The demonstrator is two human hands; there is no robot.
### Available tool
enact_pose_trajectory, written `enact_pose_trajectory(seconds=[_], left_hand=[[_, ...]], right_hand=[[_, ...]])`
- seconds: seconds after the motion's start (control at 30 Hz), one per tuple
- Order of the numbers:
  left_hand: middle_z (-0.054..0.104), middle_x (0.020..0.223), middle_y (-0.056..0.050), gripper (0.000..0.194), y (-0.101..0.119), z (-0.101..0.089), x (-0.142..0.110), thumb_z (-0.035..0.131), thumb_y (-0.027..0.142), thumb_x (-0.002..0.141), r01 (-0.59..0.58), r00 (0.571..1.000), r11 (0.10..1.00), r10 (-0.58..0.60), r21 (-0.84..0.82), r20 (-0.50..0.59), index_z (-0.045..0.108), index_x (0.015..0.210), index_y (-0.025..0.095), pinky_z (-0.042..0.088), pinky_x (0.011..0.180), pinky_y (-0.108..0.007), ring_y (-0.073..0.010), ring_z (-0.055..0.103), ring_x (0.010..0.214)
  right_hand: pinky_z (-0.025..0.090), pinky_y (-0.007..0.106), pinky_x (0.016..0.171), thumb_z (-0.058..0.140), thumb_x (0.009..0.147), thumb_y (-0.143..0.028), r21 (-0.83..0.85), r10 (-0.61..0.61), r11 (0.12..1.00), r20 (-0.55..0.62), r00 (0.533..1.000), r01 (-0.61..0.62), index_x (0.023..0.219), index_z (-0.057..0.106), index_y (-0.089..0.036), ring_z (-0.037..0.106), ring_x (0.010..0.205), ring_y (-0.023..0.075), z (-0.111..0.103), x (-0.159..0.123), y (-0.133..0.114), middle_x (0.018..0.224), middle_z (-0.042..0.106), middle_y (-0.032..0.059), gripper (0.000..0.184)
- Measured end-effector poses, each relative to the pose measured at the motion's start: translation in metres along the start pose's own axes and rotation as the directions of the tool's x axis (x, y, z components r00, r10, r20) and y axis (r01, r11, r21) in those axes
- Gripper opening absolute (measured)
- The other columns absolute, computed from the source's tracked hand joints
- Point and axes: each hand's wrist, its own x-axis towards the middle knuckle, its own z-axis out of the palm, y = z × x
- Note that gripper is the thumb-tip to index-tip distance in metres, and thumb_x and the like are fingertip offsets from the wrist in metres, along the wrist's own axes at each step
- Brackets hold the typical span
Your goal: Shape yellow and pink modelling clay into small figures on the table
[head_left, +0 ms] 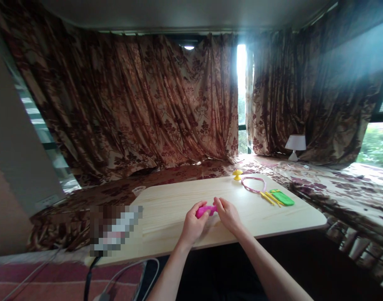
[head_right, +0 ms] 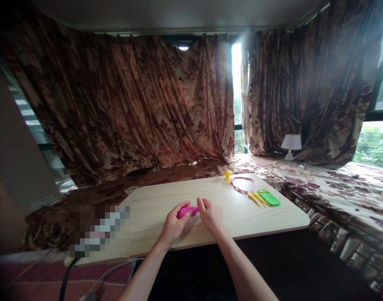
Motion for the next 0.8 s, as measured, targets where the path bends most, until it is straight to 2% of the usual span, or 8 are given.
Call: enact_pose_trajectory(seconds=[0.13,0.27,0.37,0.47,0.57,0.63,0.73,0.8], left_hand=[[0.068,0.086,-0.006,0.038,-0.004,-0.004,0.002,0.055,0.046,0.080,0.040,0.999,0.999,-0.041,-0.020,-0.018,0.064,0.100,0.014,0.047,0.058,-0.023,-0.0145,0.061,0.067],[0.060,0.060,0.001,0.039,-0.005,-0.005,0.001,0.050,0.048,0.082,0.054,0.999,0.998,-0.054,-0.032,-0.004,0.065,0.090,0.013,0.040,0.045,-0.020,-0.0095,0.051,0.047],[0.064,0.068,-0.001,0.034,-0.003,-0.004,0.000,0.058,0.044,0.078,0.051,0.999,0.998,-0.051,-0.022,-0.003,0.067,0.090,0.013,0.043,0.049,-0.020,-0.0109,0.056,0.054],[0.068,0.094,-0.005,0.035,-0.001,-0.002,0.000,0.069,0.034,0.070,0.022,1.000,1.000,-0.022,-0.017,-0.013,0.066,0.100,0.017,0.049,0.073,-0.023,-0.0157,0.063,0.082],[0.068,0.101,-0.006,0.039,-0.002,-0.002,0.001,0.072,0.030,0.066,0.016,1.000,1.000,-0.017,-0.023,-0.022,0.066,0.102,0.017,0.047,0.084,-0.027,-0.0183,0.062,0.093],[0.068,0.101,-0.008,0.037,-0.004,-0.003,0.002,0.070,0.033,0.068,0.031,0.999,0.999,-0.033,-0.031,-0.041,0.066,0.101,0.017,0.048,0.082,-0.027,-0.0190,0.062,0.093],[0.068,0.099,-0.009,0.039,-0.006,-0.005,0.003,0.061,0.043,0.075,0.065,0.996,0.996,-0.068,-0.056,-0.064,0.065,0.102,0.014,0.051,0.068,-0.026,-0.0190,0.063,0.084],[0.069,0.089,-0.008,0.042,-0.005,-0.006,0.002,0.056,0.048,0.078,0.081,0.994,0.994,-0.086,-0.074,-0.061,0.064,0.100,0.013,0.049,0.056,-0.024,-0.0169,0.063,0.071]], right_hand=[[0.044,0.025,0.072,0.039,0.092,-0.039,0.056,-0.099,0.994,0.024,0.995,0.098,0.114,0.055,-0.023,0.061,0.081,0.0154,-0.006,-0.005,-0.014,0.096,0.065,0.0034,0.032],[0.042,0.024,0.072,0.043,0.089,-0.034,0.073,-0.165,0.985,0.087,0.982,0.159,0.093,0.064,-0.023,0.060,0.078,0.0151,-0.006,-0.009,-0.019,0.086,0.066,0.0018,0.023],[0.040,0.024,0.063,0.043,0.089,-0.034,0.064,-0.126,0.991,0.086,0.988,0.121,0.078,0.064,-0.021,0.058,0.065,0.0150,-0.001,-0.007,-0.011,0.068,0.064,0.0006,0.026],[0.038,0.024,0.058,0.043,0.088,-0.035,0.065,-0.065,0.996,0.048,0.997,0.062,0.070,0.061,-0.020,0.055,0.059,0.0146,0.003,-0.003,-0.001,0.062,0.061,0.0002,0.030],[0.037,0.024,0.053,0.042,0.088,-0.038,0.089,-0.024,0.996,0.025,0.999,0.022,0.066,0.061,-0.019,0.052,0.054,0.0140,0.003,-0.001,0.001,0.055,0.057,-0.0006,0.034],[0.039,0.023,0.054,0.042,0.088,-0.039,0.122,-0.024,0.992,0.023,0.999,0.021,0.077,0.064,-0.019,0.053,0.057,0.0140,0.000,-0.002,-0.003,0.060,0.059,-0.0003,0.031],[0.043,0.022,0.060,0.047,0.086,-0.037,0.183,-0.057,0.982,0.025,0.998,0.052,0.105,0.060,-0.021,0.057,0.071,0.0142,-0.006,-0.006,-0.014,0.086,0.064,0.0024,0.029],[0.044,0.022,0.062,0.050,0.084,-0.035,0.211,-0.080,0.975,0.033,0.996,0.071,0.108,0.059,-0.021,0.057,0.073,0.0136,-0.008,-0.008,-0.019,0.093,0.064,0.0028,0.029]])
